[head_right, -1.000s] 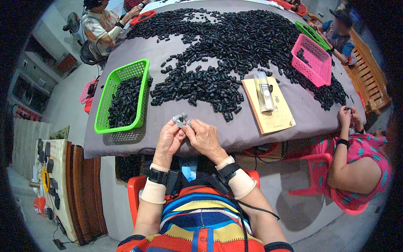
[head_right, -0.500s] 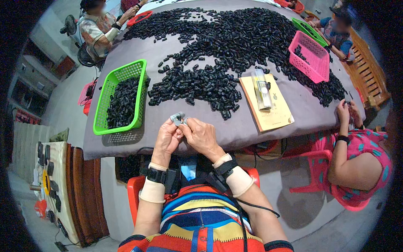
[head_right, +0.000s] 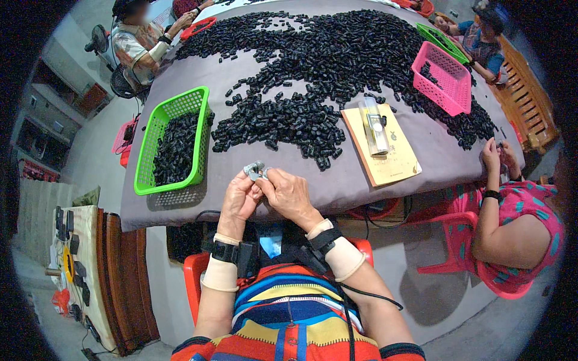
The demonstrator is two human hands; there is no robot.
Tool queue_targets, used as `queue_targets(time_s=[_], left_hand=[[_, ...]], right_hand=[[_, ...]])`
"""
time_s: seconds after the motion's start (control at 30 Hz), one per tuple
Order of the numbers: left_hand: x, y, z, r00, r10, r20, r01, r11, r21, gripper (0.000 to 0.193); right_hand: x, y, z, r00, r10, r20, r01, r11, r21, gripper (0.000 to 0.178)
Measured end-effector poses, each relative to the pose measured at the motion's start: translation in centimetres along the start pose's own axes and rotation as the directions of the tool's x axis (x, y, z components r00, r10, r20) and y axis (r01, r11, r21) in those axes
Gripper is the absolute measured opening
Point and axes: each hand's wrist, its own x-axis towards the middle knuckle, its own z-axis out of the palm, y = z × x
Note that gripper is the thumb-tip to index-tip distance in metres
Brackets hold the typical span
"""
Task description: Manually assembling small black plastic components by pressing them together.
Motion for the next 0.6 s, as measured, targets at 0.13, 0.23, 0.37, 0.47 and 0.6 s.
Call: queue_targets(time_s=[0.13, 0.23, 0.37, 0.47, 0.6], left_hand=[[0.07, 0.0, -0.05, 1.0, 0.016, -0.009, -0.016, 0.999, 0.029, 0.021], [0.14, -0.12, -0.14, 1.0, 0.018, -0.023, -0.017, 0.999, 0.036, 0.022], [0.1, 0.05, 0.05, 0.999, 0.013, -0.032, -0.012, 1.0, 0.028, 0.02], [0.03, 0.21, 0.35, 0.999, -0.001, -0.046, 0.002, 1.0, 0.022, 0.02], [-0.03, 0.37, 0.38, 0.999, -0.008, -0.044, 0.009, 1.0, 0.018, 0.02]], right_hand=[[0.01, 0.02, 0.2, 1.0, -0.005, -0.001, 0.005, 1.0, -0.015, 0.024], [0.03, -0.07, 0.16, 1.0, 0.0, 0.0, 0.0, 1.0, -0.029, 0.024], [0.02, 0.02, 0.25, 1.0, 0.0, 0.002, 0.0, 0.999, -0.036, 0.024], [0.03, 0.04, 0.17, 1.0, 0.007, 0.006, -0.007, 1.0, -0.03, 0.023], [0.06, 0.07, 0.13, 1.0, -0.005, 0.002, 0.005, 1.0, -0.018, 0.023]])
